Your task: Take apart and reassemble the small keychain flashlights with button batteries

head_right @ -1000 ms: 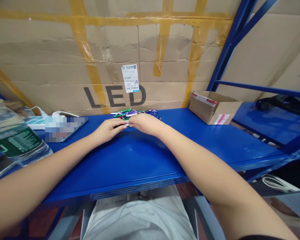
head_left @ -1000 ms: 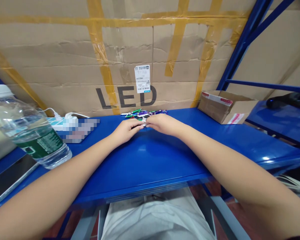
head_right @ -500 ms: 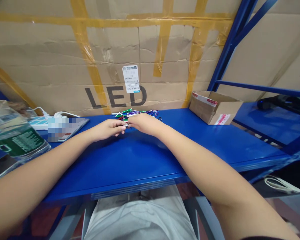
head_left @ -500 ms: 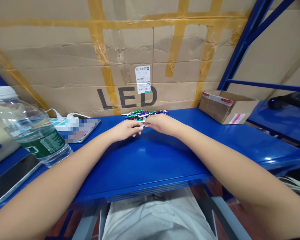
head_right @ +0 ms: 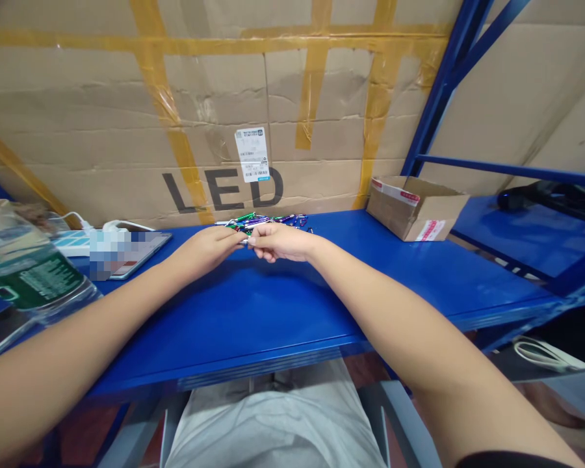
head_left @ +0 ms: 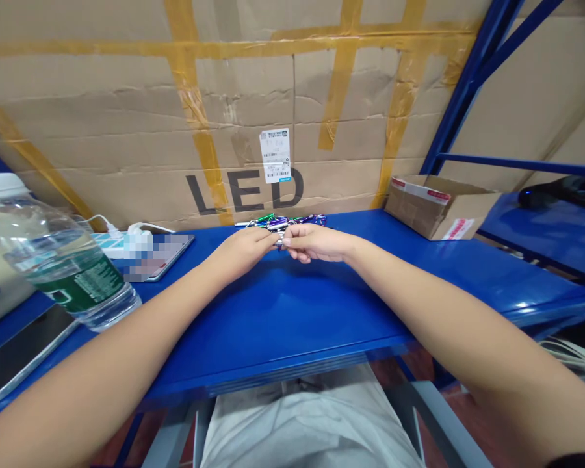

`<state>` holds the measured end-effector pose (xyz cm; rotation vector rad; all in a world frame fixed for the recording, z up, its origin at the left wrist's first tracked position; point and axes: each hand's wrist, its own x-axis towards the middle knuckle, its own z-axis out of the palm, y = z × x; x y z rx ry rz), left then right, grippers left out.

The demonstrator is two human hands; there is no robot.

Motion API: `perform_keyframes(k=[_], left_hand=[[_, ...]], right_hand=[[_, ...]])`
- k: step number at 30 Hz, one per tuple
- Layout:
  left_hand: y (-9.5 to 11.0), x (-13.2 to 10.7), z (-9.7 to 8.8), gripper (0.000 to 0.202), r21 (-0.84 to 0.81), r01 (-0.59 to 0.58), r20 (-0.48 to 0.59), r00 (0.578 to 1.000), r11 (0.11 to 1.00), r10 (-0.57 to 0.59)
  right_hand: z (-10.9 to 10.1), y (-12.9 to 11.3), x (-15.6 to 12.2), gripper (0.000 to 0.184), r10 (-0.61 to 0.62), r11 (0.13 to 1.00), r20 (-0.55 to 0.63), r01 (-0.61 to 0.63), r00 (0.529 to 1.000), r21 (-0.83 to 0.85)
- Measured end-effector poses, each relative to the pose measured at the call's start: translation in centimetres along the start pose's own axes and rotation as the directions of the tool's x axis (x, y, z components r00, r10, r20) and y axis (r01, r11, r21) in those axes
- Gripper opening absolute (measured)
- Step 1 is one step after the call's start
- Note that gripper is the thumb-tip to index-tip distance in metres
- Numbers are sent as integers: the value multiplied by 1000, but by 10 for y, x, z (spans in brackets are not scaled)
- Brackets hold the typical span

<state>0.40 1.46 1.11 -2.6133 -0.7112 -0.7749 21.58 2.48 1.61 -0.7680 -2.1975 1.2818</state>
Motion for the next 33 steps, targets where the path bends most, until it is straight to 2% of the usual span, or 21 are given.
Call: perform_keyframes(k=[2, 4, 6, 7, 8, 10, 12, 15, 17, 19, 23, 25, 27, 30, 33], left_hand=[[1, 2, -1, 31, -172, 116, 91, 991, 978, -102], [2, 3, -2, 31, -371, 312, 276, 936, 875, -217], [3, 1, -3, 34, -509, 505, 455, 845, 697, -281], [4, 1, -3, 36, -559, 572, 510, 808, 600, -295], [5, 0, -4, 37, -603, 616, 546, 782, 507, -301], [7, -1, -5, 40, -667, 659, 590, 752, 346, -295], [8, 0, -7, 42, -697, 679, 621, 732, 231, -281], [10, 0, -10, 43, -715, 684, 638, 724, 146, -264], [11, 0, -11, 44, -725, 668, 615, 738, 167, -279], [12, 1, -11, 44, -720, 642, 567, 763, 263, -311], [12, 2, -12, 43, -601, 518, 406, 854, 609, -325], [10, 3, -13, 40, -462, 414, 331, 901, 784, -281], [9, 4, -14, 37, -302, 318, 298, 927, 899, -228], [8, 6, -14, 34, -98, 241, 299, 933, 965, -203], [9, 7, -12, 34, -5, 254, 290, 926, 967, -242]], right_hand=[[-1, 0, 1, 21, -13, 985, -52, 4, 999, -170], [-1, -1, 1, 22, -128, 879, -104, 64, 986, -473], [-1, -6, 1, 19, -242, 676, -70, 117, 968, -728], [-1, -8, 0, 18, -265, 579, -41, 125, 963, -806], [-1, -11, -1, 18, -265, 504, -20, 121, 964, -855], [0, -15, -2, 20, -246, 419, -9, 98, 969, -903], [1, -16, -2, 22, -248, 423, 4, 112, 969, -899], [4, -12, 0, 26, -305, 534, 0, 171, 952, -828], [6, -9, 1, 33, -352, 627, -49, 196, 935, -754], [8, -8, 2, 38, -370, 708, -107, 206, 923, -675], [10, -9, 3, 36, -347, 784, -161, 192, 924, -590], [11, -7, 4, 35, -313, 811, -192, 157, 930, -563], [14, -2, 6, 35, -253, 857, -230, 107, 940, -504], [18, 6, 9, 37, -152, 938, -254, 58, 955, -342], [20, 8, 12, 39, -99, 970, -238, 41, 966, -238]])
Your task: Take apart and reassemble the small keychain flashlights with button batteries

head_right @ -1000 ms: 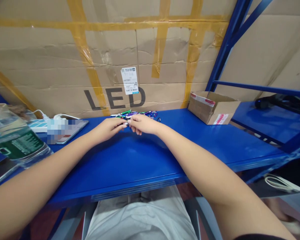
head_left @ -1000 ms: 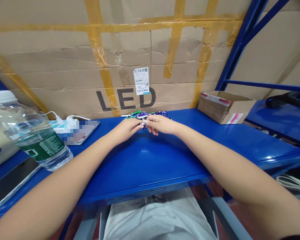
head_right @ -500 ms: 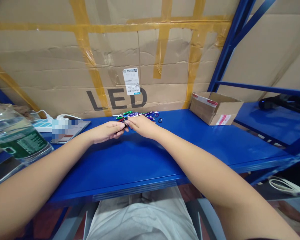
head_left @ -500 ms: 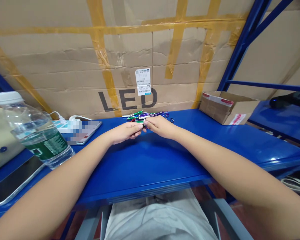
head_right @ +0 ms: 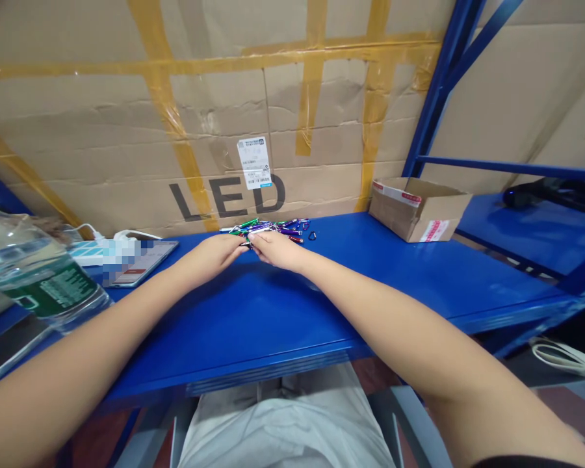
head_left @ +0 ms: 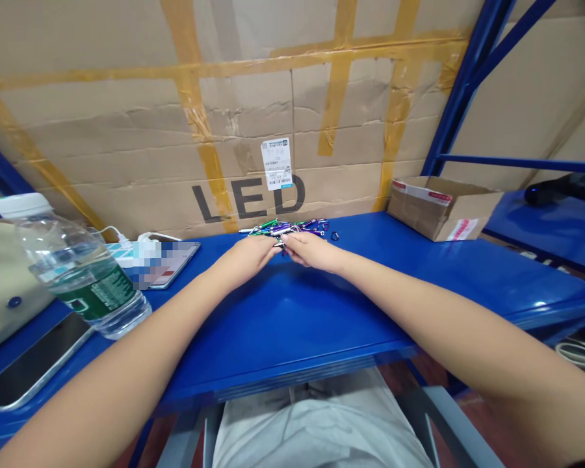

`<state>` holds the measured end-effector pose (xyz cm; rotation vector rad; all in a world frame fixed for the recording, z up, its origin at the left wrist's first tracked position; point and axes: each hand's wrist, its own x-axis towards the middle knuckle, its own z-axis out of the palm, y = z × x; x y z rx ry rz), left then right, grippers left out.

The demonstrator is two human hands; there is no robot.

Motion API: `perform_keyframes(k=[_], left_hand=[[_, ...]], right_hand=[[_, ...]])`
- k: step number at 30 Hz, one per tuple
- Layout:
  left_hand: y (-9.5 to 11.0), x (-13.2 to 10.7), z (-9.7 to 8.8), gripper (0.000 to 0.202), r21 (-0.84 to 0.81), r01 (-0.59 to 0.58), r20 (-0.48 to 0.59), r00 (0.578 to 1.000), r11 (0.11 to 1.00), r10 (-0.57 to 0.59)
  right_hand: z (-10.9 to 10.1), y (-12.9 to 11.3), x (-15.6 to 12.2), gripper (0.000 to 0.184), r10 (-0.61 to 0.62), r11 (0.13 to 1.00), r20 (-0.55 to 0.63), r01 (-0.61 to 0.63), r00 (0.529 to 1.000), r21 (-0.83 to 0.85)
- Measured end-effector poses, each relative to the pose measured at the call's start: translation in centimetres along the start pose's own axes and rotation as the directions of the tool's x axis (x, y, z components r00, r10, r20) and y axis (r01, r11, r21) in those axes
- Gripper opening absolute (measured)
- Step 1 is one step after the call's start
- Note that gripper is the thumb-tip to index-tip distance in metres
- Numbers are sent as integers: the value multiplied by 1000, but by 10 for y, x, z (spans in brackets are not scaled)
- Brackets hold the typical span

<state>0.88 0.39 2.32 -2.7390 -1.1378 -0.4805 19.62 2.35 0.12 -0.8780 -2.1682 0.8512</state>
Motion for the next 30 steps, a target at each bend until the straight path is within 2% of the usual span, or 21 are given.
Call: perform_keyframes(k=[2, 5, 6, 8, 10, 11, 12, 13, 14, 16, 18, 20, 22, 25, 27, 30], left_hand=[[1, -1, 0, 35, -71, 18, -10, 1000, 997, -18], [2, -4, -2, 39, -346, 77, 50, 997, 935, -64], [3, -5, -4, 41, -463, 127, 103, 991, 877, -90], [4, -6, -5, 44, -671, 259, 229, 964, 695, -138], [6, -7, -6, 44, -783, 378, 342, 925, 495, -165], [7, -7, -6, 43, -803, 418, 380, 908, 425, -175], [8, -6, -6, 43, -809, 442, 400, 897, 387, -189], [8, -6, -6, 44, -807, 447, 398, 894, 385, -205], [8, -5, -6, 44, -798, 430, 371, 903, 423, -217], [8, -5, -6, 43, -724, 319, 232, 948, 612, -219], [8, -5, -6, 37, -527, 167, 69, 986, 833, -154], [8, -6, -7, 31, -292, 89, -24, 995, 952, -100], [10, -7, -8, 30, -129, 89, -71, 993, 988, -99], [11, -8, -9, 28, -2, 113, -121, 986, 994, -112], [11, -7, -9, 28, 4, 113, -113, 987, 994, -112], [7, -5, -7, 30, -155, 67, -47, 996, 986, -75]], right_hand=[[-2, -3, 0, 39, -16, 998, -15, 15, 1000, -67], [-11, -10, -3, 33, -131, 940, -24, 117, 991, -319], [-15, -14, -5, 29, -167, 900, -1, 152, 986, -409], [-21, -20, -9, 22, -201, 798, 63, 200, 978, -569], [-24, -25, -12, 19, -200, 700, 118, 226, 973, -678], [-25, -27, -13, 19, -201, 670, 129, 233, 971, -705], [-25, -28, -13, 19, -208, 664, 129, 236, 970, -710], [-24, -28, -13, 20, -221, 686, 117, 239, 968, -687], [-23, -28, -12, 21, -229, 733, 99, 239, 968, -637], [-20, -26, -11, 26, -213, 852, 76, 223, 974, -474], [-18, -23, -9, 28, -169, 934, 94, 189, 981, -301], [-17, -18, -8, 27, -141, 970, 105, 159, 984, -187], [-17, -14, -6, 25, -136, 986, 88, 144, 987, -90], [-14, -11, -4, 25, -98, 995, 73, 96, 992, 33], [-11, -10, -2, 25, -62, 997, 52, 60, 997, 53], [-6, -10, -2, 27, -31, 1000, 10, 31, 999, 6]])
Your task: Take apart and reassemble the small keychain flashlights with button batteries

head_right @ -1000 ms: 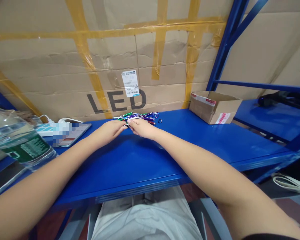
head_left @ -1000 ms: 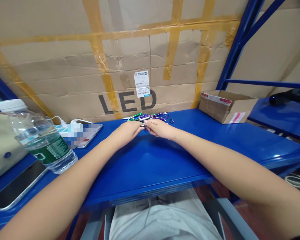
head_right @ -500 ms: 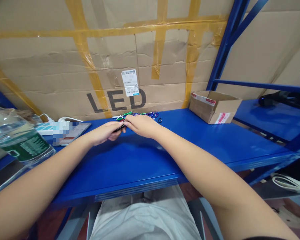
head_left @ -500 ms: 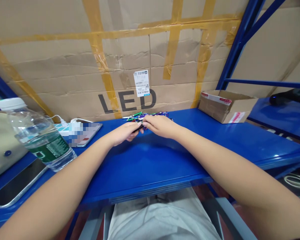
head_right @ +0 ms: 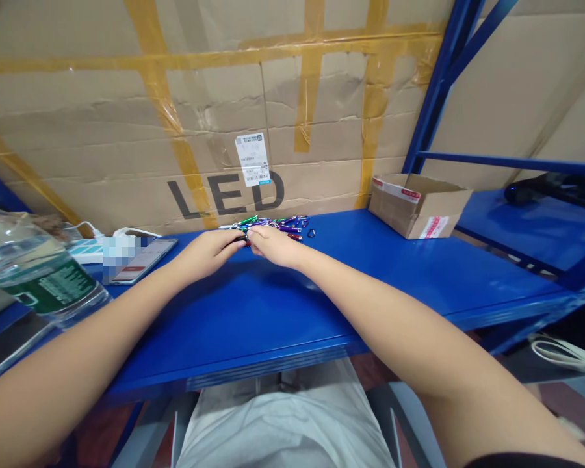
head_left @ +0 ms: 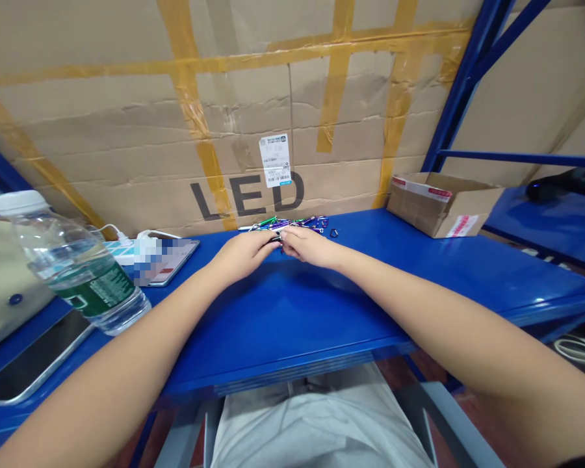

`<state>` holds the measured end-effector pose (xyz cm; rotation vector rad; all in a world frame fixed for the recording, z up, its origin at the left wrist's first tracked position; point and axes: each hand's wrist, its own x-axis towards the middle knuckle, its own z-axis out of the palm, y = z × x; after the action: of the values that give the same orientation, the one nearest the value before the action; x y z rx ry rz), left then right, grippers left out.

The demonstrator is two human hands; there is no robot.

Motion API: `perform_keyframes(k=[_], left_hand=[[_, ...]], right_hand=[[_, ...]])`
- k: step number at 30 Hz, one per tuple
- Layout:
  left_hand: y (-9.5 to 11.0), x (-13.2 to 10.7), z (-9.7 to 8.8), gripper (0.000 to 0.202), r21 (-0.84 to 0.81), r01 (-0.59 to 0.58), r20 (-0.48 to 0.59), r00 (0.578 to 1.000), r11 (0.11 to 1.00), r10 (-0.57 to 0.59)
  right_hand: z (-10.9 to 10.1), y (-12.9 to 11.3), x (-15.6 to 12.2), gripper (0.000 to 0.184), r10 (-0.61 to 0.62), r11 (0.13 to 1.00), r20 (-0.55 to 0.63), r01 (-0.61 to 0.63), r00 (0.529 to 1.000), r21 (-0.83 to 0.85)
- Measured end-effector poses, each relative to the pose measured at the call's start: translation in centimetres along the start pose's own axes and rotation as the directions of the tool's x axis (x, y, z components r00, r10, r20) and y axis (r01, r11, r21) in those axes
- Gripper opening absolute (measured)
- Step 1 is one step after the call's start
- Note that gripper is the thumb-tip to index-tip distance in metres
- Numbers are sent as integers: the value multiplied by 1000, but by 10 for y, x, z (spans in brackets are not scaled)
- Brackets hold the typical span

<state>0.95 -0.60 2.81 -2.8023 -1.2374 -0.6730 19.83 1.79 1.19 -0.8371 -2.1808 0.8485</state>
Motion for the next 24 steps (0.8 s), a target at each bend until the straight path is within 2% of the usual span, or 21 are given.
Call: perform_keyframes(k=[5, 7, 8, 9, 11, 13, 14, 16, 19, 21, 22, 24], left_hand=[[-5, 2, 3, 31, -355, 30, 53, 999, 934, -12], [-6, 1, 3, 28, -466, 106, 98, 993, 878, -68], [-6, 1, 3, 28, -544, 176, 149, 982, 821, -112], [-6, 0, 4, 29, -632, 263, 220, 963, 729, -157], [-7, -1, 5, 31, -769, 443, 399, 896, 462, -195], [-11, -2, 8, 32, -799, 565, 546, 825, 204, -148], [-12, -3, 9, 32, -785, 608, 599, 794, 116, -106], [-16, -3, 10, 32, -744, 668, 668, 744, 5, -26], [-17, -4, 9, 32, -717, 693, 692, 721, -74, 42], [-13, -4, 7, 33, -735, 676, 675, 737, -62, 42], [-9, -4, 6, 32, -763, 645, 645, 764, -36, 17], [-1, -4, 5, 30, -845, 531, 527, 846, 58, -80]], right_hand=[[8, 3, -1, 30, 23, 1000, -24, -23, 999, -16], [9, 4, -1, 28, 26, 999, -33, -27, 999, -29], [10, 4, 0, 27, 16, 999, -33, -17, 999, -47], [10, 4, -1, 27, -6, 997, -28, 4, 1000, -74], [8, 3, -1, 29, -81, 982, 5, 81, 997, -169], [5, 0, -3, 30, -150, 929, 41, 155, 988, -337], [3, -1, -4, 29, -170, 881, 58, 178, 984, -439], [-1, -5, -6, 25, -176, 759, 95, 196, 980, -621], [-5, -9, -9, 21, -176, 607, 153, 229, 973, -761], [-7, -10, -9, 20, -204, 566, 160, 250, 966, -786], [-7, -10, -9, 21, -221, 572, 143, 247, 965, -782], [-6, -8, -8, 23, -244, 623, 75, 216, 967, -752]])
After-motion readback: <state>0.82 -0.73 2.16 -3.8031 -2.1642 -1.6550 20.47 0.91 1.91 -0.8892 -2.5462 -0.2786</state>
